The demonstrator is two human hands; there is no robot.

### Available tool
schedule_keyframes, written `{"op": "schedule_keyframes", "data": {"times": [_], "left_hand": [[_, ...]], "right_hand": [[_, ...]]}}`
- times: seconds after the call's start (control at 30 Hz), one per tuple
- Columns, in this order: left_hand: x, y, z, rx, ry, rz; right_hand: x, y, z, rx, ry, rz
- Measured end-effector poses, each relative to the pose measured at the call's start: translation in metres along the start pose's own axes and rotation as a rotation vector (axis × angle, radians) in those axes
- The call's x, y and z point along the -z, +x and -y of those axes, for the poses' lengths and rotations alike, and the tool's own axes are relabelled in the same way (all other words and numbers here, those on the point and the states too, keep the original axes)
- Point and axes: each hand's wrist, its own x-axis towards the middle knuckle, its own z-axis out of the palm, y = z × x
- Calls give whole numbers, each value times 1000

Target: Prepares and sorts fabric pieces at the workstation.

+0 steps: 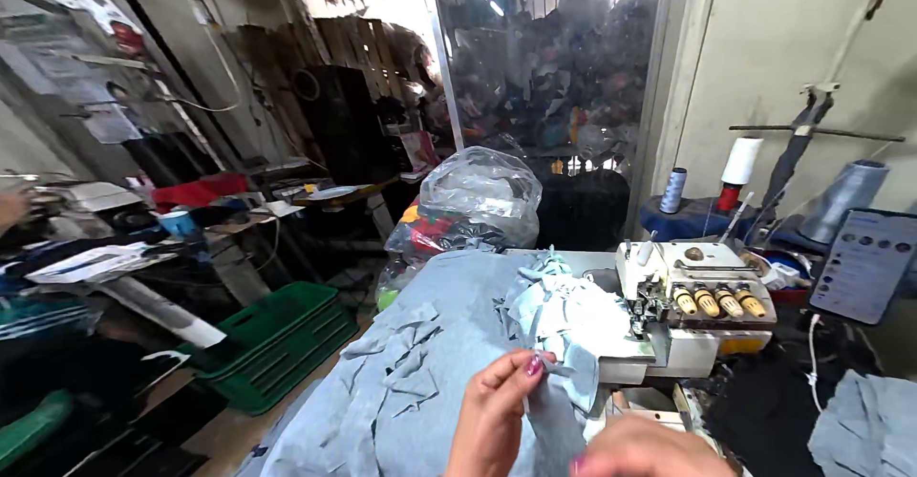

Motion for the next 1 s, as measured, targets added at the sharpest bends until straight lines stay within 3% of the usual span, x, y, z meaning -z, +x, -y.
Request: {"op": "schedule_keyframes", "data": {"times": [0.17, 0.33, 0.67, 0.8, 1.0], "left_hand": [[-46, -24, 18, -139, -117, -62], [-70, -32, 21, -69, -250, -171], [-57, -39, 24, -210, -169, 257], [-54, -39, 15, -229, -64, 181], [-44, -30, 10, -169, -9, 169]], "right_hand": [[6, 1, -28, -81, 64, -191], [11, -8, -12, -150, -37, -198], [21, -13, -13, -300, -69, -227], [25, -13, -22, -238, -212, -209], [32, 1, -18, -226, -61, -76]]}}
